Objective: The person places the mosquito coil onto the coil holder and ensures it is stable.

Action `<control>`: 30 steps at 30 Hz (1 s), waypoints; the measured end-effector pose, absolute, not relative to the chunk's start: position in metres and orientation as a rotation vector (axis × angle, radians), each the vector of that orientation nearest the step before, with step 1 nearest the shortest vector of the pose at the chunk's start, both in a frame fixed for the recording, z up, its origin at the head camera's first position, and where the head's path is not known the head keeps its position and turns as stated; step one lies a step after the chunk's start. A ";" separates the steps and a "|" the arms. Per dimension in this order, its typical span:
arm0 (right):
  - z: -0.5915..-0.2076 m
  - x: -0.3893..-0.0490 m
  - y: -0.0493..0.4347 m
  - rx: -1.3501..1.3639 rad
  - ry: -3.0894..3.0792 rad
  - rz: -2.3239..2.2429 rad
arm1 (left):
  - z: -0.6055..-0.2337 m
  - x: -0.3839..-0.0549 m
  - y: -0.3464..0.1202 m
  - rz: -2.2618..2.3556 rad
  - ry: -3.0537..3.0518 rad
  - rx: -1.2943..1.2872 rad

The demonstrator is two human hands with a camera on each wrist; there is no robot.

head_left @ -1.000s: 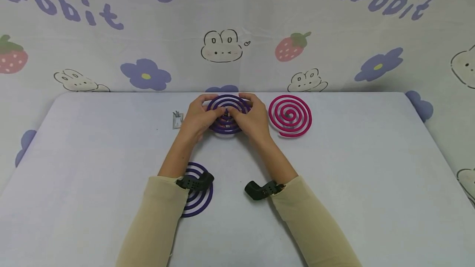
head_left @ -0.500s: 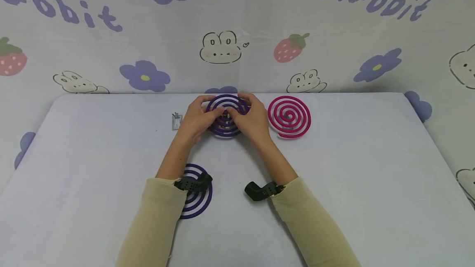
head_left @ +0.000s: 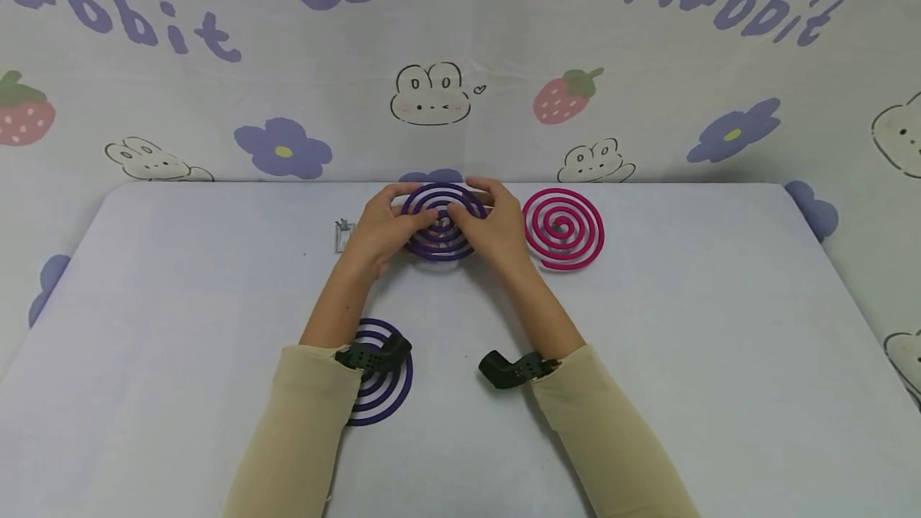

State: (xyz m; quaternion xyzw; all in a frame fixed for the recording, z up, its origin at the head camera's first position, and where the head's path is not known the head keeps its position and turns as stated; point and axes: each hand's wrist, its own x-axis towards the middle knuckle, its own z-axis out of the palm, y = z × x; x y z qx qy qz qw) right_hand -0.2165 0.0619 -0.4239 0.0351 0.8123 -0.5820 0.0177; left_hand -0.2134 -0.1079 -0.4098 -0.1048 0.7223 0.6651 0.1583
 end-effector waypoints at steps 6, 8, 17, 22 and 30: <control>-0.424 -0.216 0.063 0.147 2.424 -1.874 | -0.410 -0.214 -0.106 1.914 2.060 -0.315; -0.424 -0.216 0.063 0.158 2.407 -1.881 | -0.410 -0.214 -0.106 1.929 2.084 -0.318; -0.422 -0.217 0.063 0.209 2.290 -1.841 | -0.408 -0.213 -0.107 1.939 2.181 -0.291; -0.421 -0.217 0.064 0.246 2.214 -1.918 | -0.409 -0.213 -0.108 1.921 2.189 -0.298; -0.420 -0.218 0.061 0.234 2.205 -1.869 | -0.413 -0.213 -0.111 1.876 2.251 -0.284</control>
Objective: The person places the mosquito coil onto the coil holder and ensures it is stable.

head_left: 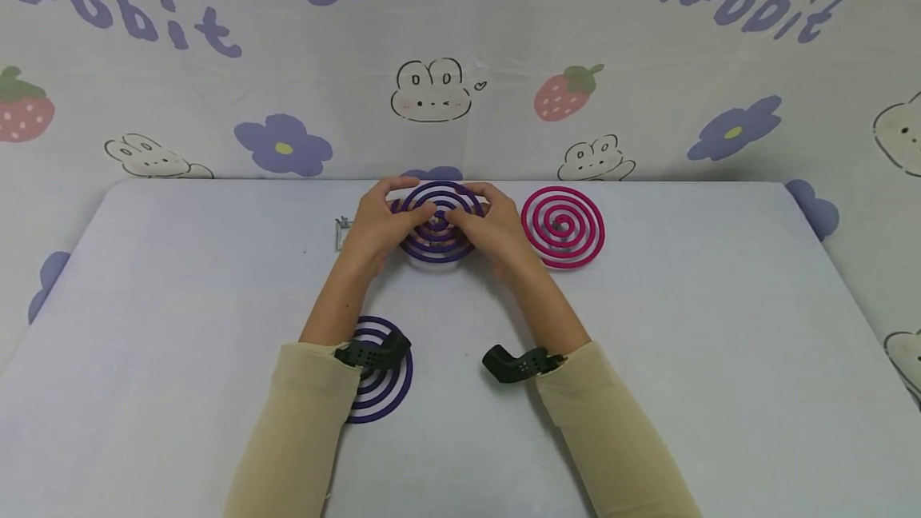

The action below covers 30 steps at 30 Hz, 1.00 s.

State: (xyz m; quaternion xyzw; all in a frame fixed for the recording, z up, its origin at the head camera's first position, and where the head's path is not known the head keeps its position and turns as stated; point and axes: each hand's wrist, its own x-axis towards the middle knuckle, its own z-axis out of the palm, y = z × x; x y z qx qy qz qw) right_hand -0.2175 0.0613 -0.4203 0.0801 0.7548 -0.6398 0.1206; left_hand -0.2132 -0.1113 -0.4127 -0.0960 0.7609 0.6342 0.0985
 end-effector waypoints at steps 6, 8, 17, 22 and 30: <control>-0.422 -0.215 0.059 0.176 2.291 -1.799 | -0.415 -0.212 -0.110 1.884 2.336 -0.279; -0.423 -0.215 0.059 0.176 2.301 -1.808 | -0.415 -0.212 -0.109 1.873 2.365 -0.264; -0.425 -0.214 0.059 0.198 2.325 -1.792 | -0.417 -0.210 -0.107 1.856 2.377 -0.269; -0.425 -0.214 0.058 0.207 2.330 -1.793 | -0.417 -0.211 -0.107 1.851 2.393 -0.276; -0.425 -0.213 0.056 0.215 2.339 -1.795 | -0.417 -0.212 -0.107 1.862 2.381 -0.287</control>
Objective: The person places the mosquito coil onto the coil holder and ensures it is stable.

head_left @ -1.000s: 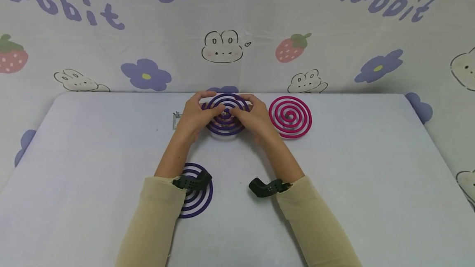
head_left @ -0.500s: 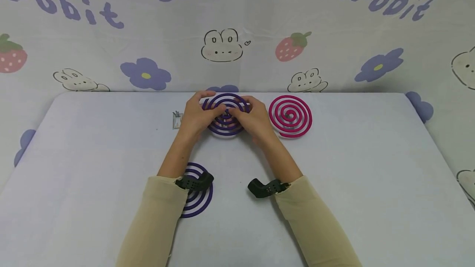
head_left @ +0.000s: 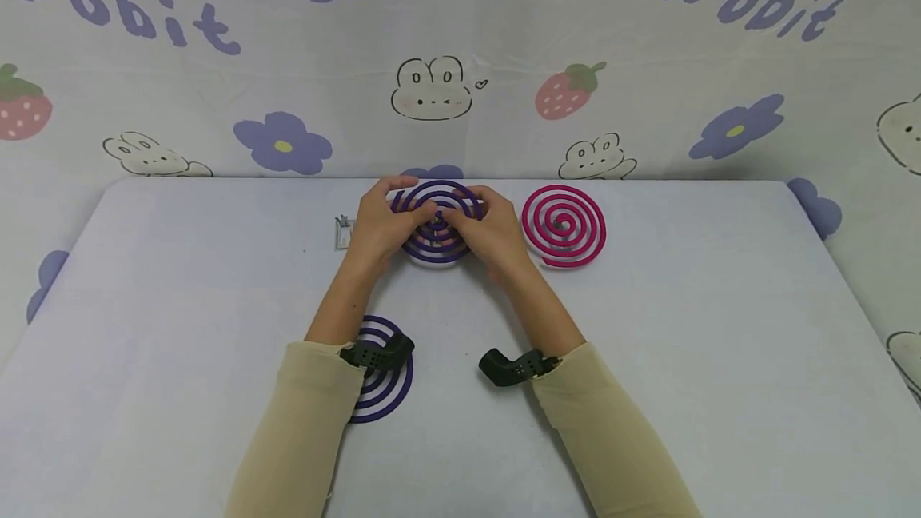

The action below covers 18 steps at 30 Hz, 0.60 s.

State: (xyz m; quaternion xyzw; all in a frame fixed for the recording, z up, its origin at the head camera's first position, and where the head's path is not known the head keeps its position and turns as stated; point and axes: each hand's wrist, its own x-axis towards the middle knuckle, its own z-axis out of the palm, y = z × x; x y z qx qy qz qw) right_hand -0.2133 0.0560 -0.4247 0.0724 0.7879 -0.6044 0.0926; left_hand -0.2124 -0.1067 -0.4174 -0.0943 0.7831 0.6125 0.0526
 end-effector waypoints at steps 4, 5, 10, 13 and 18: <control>-0.425 -0.214 0.056 0.216 2.331 -1.803 | -0.418 -0.213 -0.107 1.862 2.369 -0.288; -0.425 -0.214 0.056 0.218 2.330 -1.804 | -0.418 -0.213 -0.107 1.860 2.366 -0.287; -0.425 -0.215 0.055 0.240 2.318 -1.797 | -0.419 -0.213 -0.108 1.845 2.361 -0.291; -0.426 -0.215 0.055 0.252 2.308 -1.796 | -0.419 -0.213 -0.107 1.827 2.364 -0.307; -0.427 -0.216 0.055 0.254 2.304 -1.813 | -0.418 -0.213 -0.106 1.798 2.371 -0.332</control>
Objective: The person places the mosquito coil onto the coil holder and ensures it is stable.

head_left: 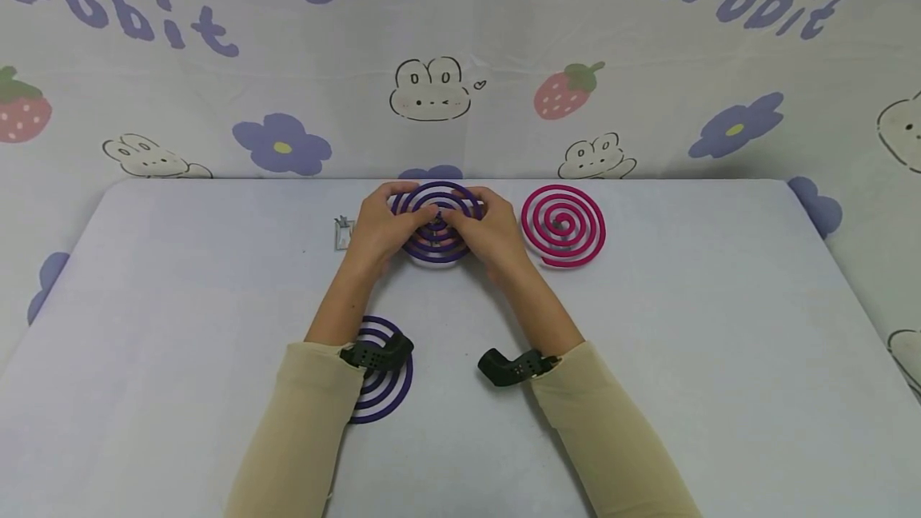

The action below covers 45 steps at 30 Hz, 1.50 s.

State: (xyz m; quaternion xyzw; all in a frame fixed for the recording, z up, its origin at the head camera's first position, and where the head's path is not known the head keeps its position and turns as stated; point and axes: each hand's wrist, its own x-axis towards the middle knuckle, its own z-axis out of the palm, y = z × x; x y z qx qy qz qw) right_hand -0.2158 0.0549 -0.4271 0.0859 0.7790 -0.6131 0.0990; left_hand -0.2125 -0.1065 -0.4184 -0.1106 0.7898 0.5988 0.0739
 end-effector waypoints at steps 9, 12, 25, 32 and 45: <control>-0.427 -0.215 0.050 0.257 2.299 -1.847 | -0.419 -0.213 -0.108 1.816 2.355 -0.336; -0.427 -0.214 0.050 0.232 2.322 -1.857 | -0.420 -0.213 -0.107 1.834 2.358 -0.333; -0.428 -0.212 0.065 0.254 2.308 -1.832 | -0.426 -0.215 -0.093 1.882 2.350 -0.312; -0.427 -0.213 0.056 0.241 2.319 -1.854 | -0.421 -0.214 -0.100 1.875 2.376 -0.282; -0.427 -0.214 0.052 0.225 2.309 -1.858 | -0.418 -0.213 -0.107 1.810 2.403 -0.275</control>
